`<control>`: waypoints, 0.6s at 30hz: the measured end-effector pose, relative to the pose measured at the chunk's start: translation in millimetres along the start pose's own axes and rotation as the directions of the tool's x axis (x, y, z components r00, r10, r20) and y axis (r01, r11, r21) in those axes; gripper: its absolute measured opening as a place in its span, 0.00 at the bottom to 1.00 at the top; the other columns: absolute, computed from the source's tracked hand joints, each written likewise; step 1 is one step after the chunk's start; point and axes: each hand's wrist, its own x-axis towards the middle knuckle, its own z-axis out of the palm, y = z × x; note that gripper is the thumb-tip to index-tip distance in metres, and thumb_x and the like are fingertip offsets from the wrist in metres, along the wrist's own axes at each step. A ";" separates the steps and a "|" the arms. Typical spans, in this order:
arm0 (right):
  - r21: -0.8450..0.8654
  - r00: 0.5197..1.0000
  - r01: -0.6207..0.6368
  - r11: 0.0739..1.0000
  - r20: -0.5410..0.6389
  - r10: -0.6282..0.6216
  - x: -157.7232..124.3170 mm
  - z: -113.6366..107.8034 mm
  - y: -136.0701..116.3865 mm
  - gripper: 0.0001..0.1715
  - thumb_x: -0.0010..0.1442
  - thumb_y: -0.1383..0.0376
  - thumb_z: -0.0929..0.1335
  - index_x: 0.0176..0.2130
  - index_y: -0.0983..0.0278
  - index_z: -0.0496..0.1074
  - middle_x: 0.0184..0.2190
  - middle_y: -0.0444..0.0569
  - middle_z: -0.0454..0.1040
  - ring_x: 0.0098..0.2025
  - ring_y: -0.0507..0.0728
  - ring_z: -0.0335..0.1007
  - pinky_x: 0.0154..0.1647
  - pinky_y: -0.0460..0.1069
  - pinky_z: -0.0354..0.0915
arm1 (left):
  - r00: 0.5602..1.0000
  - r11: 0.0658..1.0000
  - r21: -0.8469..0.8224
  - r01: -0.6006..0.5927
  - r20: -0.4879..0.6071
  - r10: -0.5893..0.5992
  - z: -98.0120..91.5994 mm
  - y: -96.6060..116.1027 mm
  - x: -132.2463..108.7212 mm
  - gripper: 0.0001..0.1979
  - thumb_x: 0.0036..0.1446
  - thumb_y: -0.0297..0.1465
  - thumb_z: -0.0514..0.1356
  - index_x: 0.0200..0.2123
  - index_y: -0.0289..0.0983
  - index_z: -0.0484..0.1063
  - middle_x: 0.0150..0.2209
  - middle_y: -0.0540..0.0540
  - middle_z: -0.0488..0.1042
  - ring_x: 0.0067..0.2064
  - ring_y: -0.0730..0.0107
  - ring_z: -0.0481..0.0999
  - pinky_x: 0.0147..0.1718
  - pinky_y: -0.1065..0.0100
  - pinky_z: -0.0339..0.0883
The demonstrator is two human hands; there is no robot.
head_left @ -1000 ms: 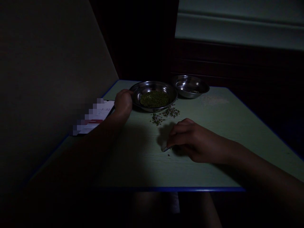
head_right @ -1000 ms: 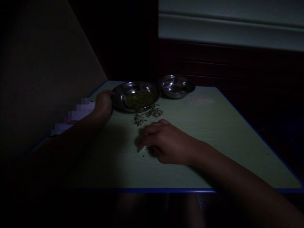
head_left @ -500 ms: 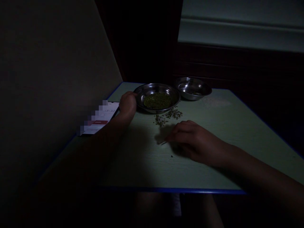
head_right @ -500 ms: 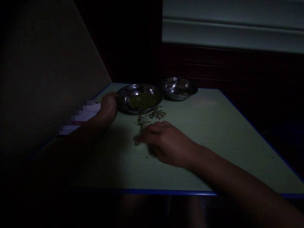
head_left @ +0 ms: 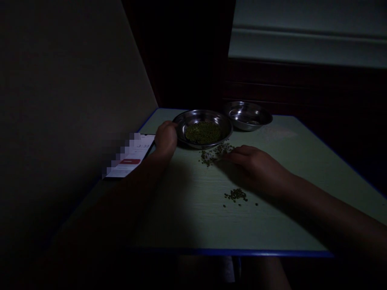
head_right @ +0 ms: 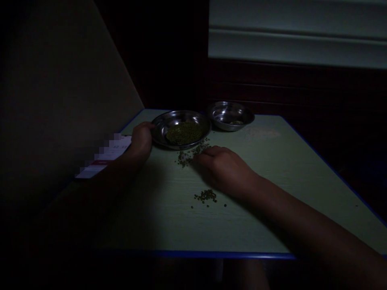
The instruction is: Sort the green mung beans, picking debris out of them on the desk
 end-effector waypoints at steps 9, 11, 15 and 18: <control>-0.133 0.951 0.308 0.942 0.075 -0.301 2.6 8.6 -20.4 0.26 0.83 0.75 0.73 0.73 0.63 0.87 0.57 0.57 0.96 0.54 0.62 0.93 0.54 0.54 0.84 | 1.000 0.999 -0.027 0.030 -0.004 -0.030 -0.9 1.3 -2.7 0.09 0.61 0.27 0.60 0.28 0.45 0.72 0.40 0.44 0.81 0.49 0.53 0.79 0.61 0.53 0.73; -0.210 0.949 0.315 0.926 0.093 -0.302 0.0 10.7 -22.9 0.25 0.83 0.75 0.74 0.72 0.63 0.87 0.60 0.58 0.96 0.55 0.62 0.93 0.52 0.54 0.84 | 0.999 0.999 -0.022 0.033 -0.001 -0.033 -0.7 -0.5 -1.8 0.09 0.62 0.28 0.61 0.28 0.45 0.73 0.39 0.45 0.81 0.49 0.53 0.79 0.61 0.53 0.73; -0.274 0.958 0.286 0.918 0.062 -0.280 -8.8 12.5 -15.8 0.24 0.83 0.74 0.74 0.72 0.64 0.88 0.65 0.60 0.94 0.54 0.63 0.94 0.51 0.55 0.87 | 0.999 0.999 -0.014 0.043 0.007 -0.043 -1.3 -0.3 -2.9 0.08 0.62 0.30 0.61 0.29 0.45 0.74 0.37 0.44 0.80 0.49 0.51 0.81 0.62 0.52 0.75; -0.277 0.963 0.264 0.924 0.021 -0.269 -13.1 12.8 -3.9 0.25 0.82 0.75 0.75 0.72 0.65 0.88 0.63 0.59 0.95 0.52 0.65 0.95 0.49 0.57 0.89 | 0.999 0.999 -0.017 0.036 -0.004 -0.036 -1.8 0.2 -4.3 0.06 0.61 0.32 0.62 0.30 0.45 0.72 0.37 0.44 0.79 0.52 0.48 0.83 0.63 0.51 0.77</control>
